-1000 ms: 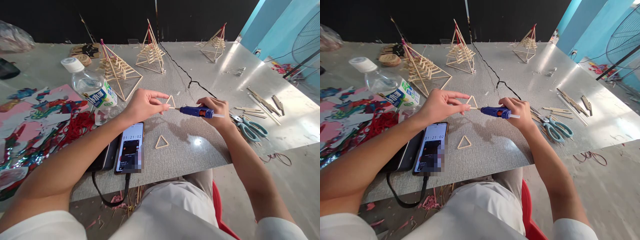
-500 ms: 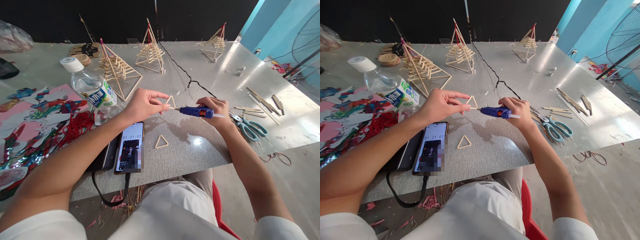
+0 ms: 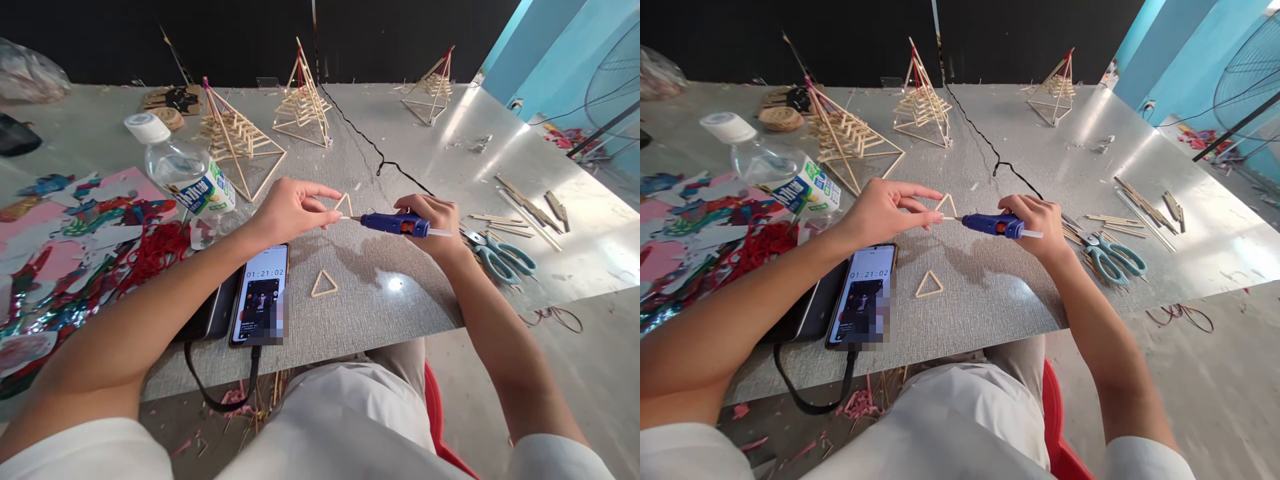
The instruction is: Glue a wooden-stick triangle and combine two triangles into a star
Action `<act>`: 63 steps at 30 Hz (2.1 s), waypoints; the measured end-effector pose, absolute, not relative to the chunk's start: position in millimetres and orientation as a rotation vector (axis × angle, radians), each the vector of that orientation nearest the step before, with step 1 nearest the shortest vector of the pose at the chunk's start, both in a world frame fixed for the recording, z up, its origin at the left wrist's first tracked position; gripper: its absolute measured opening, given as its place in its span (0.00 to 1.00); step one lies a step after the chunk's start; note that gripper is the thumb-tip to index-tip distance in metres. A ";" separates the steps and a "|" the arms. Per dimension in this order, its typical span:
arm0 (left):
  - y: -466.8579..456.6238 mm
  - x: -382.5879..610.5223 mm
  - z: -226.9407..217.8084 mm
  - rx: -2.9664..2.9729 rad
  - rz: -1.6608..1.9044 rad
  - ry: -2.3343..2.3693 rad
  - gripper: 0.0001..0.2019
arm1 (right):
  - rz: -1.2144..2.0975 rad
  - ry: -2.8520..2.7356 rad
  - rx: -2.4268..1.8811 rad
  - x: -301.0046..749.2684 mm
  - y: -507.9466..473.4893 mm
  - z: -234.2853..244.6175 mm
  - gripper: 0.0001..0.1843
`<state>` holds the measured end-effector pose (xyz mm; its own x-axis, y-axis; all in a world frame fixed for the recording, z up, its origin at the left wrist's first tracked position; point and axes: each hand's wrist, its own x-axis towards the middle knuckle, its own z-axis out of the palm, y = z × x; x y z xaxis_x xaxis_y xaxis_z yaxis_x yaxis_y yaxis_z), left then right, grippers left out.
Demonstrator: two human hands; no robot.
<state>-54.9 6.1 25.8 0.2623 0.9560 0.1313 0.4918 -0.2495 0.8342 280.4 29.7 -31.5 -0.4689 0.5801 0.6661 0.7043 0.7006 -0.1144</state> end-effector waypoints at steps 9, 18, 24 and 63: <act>4.6 -54.1 24.8 1.871 0.881 1.273 0.26 | -0.234 -2.104 -1.012 272.2 27.6 -32.9 0.12; 21.0 -62.1 13.7 1.825 0.899 1.128 0.18 | 0.013 -1.971 -1.076 286.8 40.0 -32.0 0.08; 22.9 -65.5 12.1 2.098 0.910 0.867 0.04 | 0.287 -2.104 -1.068 284.0 37.1 -26.9 0.09; 21.8 -62.5 7.7 2.209 0.969 0.735 0.07 | 0.160 -2.278 -0.995 278.5 27.1 -22.3 0.11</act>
